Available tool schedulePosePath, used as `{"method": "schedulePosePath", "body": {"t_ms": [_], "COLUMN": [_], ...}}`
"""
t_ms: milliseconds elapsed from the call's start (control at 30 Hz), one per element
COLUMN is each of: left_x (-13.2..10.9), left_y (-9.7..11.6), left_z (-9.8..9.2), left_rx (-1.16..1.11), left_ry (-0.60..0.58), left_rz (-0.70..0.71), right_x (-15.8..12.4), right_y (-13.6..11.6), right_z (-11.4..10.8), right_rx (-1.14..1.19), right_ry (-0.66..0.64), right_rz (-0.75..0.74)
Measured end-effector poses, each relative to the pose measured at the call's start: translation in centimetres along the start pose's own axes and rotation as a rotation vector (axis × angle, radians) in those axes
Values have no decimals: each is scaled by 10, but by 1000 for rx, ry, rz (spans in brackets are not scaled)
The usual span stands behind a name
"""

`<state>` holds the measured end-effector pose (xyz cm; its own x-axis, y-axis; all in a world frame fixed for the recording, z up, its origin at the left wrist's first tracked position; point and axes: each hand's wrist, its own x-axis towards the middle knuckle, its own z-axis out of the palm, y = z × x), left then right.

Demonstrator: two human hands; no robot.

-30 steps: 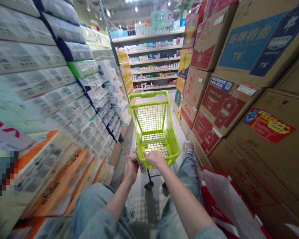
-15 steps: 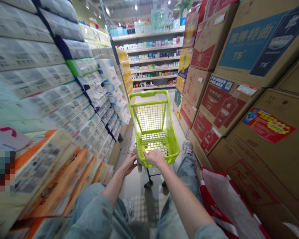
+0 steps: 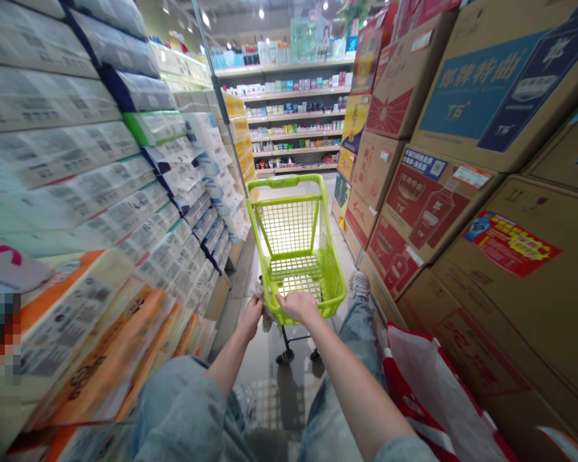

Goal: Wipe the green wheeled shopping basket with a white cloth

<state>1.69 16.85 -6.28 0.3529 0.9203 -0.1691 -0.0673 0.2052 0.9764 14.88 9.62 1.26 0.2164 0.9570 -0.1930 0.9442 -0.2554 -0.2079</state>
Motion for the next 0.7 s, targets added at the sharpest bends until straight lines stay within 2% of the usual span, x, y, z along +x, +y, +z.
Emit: {"method": "schedulePosePath", "body": {"t_ms": [233,533,700], "left_x": [-5,-13,-8], "left_y": [-3,-2,4], "left_z": [1,18,18], "left_rx": [60,-45,51], "left_ry": [130,183,241], "left_rz": [-29,-81,-114], "right_x": [-4,-4,-5], "right_y": [-2,0,0], "right_z": [0,6,6], "right_rx": [0,14,12], "right_ry": [15,32,33], "right_rz": [4,-11,-14]}}
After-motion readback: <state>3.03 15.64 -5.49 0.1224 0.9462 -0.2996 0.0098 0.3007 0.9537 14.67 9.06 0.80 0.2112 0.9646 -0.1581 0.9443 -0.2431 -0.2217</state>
